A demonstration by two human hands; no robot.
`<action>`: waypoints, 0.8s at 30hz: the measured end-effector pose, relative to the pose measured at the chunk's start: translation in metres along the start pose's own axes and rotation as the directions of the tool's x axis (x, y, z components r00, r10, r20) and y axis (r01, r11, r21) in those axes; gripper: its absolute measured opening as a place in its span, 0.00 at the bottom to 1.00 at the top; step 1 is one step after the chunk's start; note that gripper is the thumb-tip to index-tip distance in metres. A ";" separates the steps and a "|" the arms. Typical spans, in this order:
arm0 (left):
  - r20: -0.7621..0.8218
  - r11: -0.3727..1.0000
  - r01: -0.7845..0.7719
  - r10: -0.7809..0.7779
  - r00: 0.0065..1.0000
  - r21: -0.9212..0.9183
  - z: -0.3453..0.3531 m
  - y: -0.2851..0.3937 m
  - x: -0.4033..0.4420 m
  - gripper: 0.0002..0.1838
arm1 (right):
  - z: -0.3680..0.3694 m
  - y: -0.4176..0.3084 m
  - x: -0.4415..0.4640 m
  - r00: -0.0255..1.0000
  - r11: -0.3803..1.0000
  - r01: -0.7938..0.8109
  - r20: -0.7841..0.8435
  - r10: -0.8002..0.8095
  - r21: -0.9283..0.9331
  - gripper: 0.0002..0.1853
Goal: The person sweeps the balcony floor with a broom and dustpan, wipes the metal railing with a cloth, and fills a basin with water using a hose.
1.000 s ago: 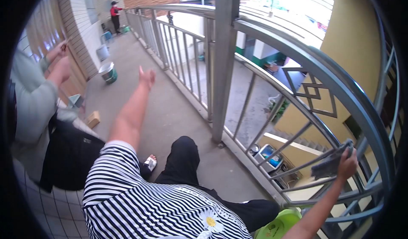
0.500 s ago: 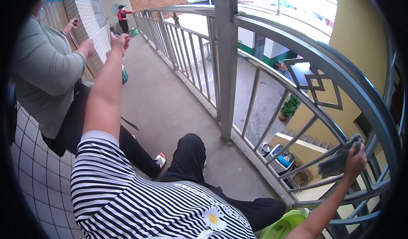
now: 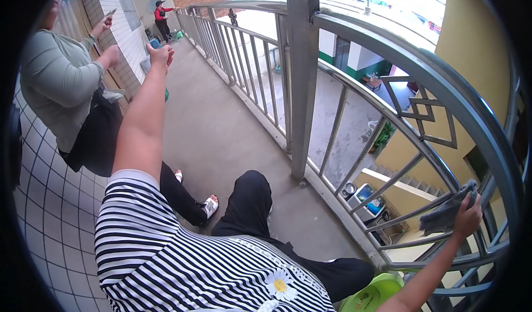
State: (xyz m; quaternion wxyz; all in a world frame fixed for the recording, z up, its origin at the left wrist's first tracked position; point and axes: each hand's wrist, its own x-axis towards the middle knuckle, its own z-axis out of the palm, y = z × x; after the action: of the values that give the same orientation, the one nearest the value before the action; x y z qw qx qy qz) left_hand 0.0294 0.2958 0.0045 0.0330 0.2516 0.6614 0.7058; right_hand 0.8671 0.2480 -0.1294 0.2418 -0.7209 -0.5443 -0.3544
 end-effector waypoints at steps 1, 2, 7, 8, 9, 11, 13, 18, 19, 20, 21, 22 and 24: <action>-0.001 1.000 -0.017 0.017 1.000 0.000 0.000 -0.002 -0.001 0.46 | 0.002 0.001 0.000 1.000 1.000 0.001 -0.021 -0.001 0.001 0.20; -0.002 0.999 -0.035 0.035 0.999 0.000 0.000 -0.004 0.000 0.46 | 0.003 0.002 -0.001 0.999 1.000 0.002 -0.042 -0.001 0.003 0.19; 0.081 0.999 -0.034 0.037 0.996 -0.041 0.020 -0.045 -0.017 0.45 | 0.008 0.009 -0.001 1.000 1.000 0.009 -0.012 -0.009 -0.001 0.23; 0.141 0.997 0.011 0.000 0.990 -0.081 0.028 -0.059 -0.027 0.45 | 0.012 0.013 -0.001 0.999 0.999 0.029 -0.042 -0.030 -0.013 0.24; 0.217 0.996 0.032 -0.012 0.976 -0.087 0.036 -0.076 -0.041 0.43 | 0.013 0.013 -0.001 0.999 0.999 0.029 -0.043 -0.030 -0.012 0.24; 0.372 0.966 0.223 -0.160 0.914 -0.134 0.052 -0.111 -0.081 0.38 | 0.012 0.013 -0.002 0.999 1.000 0.021 -0.042 -0.022 -0.015 0.23; 0.526 0.900 0.427 -0.325 0.786 -0.083 0.064 -0.150 -0.131 0.34 | 0.006 0.009 -0.001 1.000 1.000 0.003 -0.008 -0.003 -0.026 0.23; 0.764 0.628 0.767 -0.558 0.324 0.133 0.069 -0.268 -0.243 0.41 | 0.009 0.009 -0.003 0.997 1.000 0.020 -0.076 -0.021 -0.016 0.19; 0.757 0.576 0.805 -0.588 0.286 0.143 0.066 -0.278 -0.265 0.41 | 0.008 0.009 -0.003 0.996 1.000 0.023 -0.084 -0.024 -0.015 0.19; 0.749 0.521 0.840 -0.615 0.246 0.153 0.064 -0.286 -0.285 0.40 | 0.008 0.009 -0.003 0.995 1.000 0.027 -0.091 -0.028 -0.016 0.19; 0.741 0.470 0.876 -0.626 0.243 0.110 0.062 -0.305 -0.304 0.41 | 0.009 0.010 -0.004 0.995 0.999 0.027 -0.091 -0.028 -0.020 0.19; 0.732 0.415 0.907 -0.638 0.239 0.065 0.059 -0.308 -0.316 0.41 | 0.011 0.013 -0.004 0.996 0.999 0.029 -0.088 -0.031 -0.023 0.18; 0.761 0.427 0.904 -0.581 0.288 -0.016 0.062 -0.312 -0.320 0.41 | 0.018 0.018 -0.003 0.997 0.999 0.029 -0.076 -0.032 -0.038 0.18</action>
State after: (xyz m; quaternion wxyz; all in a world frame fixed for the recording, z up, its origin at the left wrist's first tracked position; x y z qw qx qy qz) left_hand 0.2431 0.2697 -0.3919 0.6559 0.1136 0.4554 0.5911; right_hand 0.8879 0.2539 -0.1422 0.2438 -0.7026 -0.5391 -0.3952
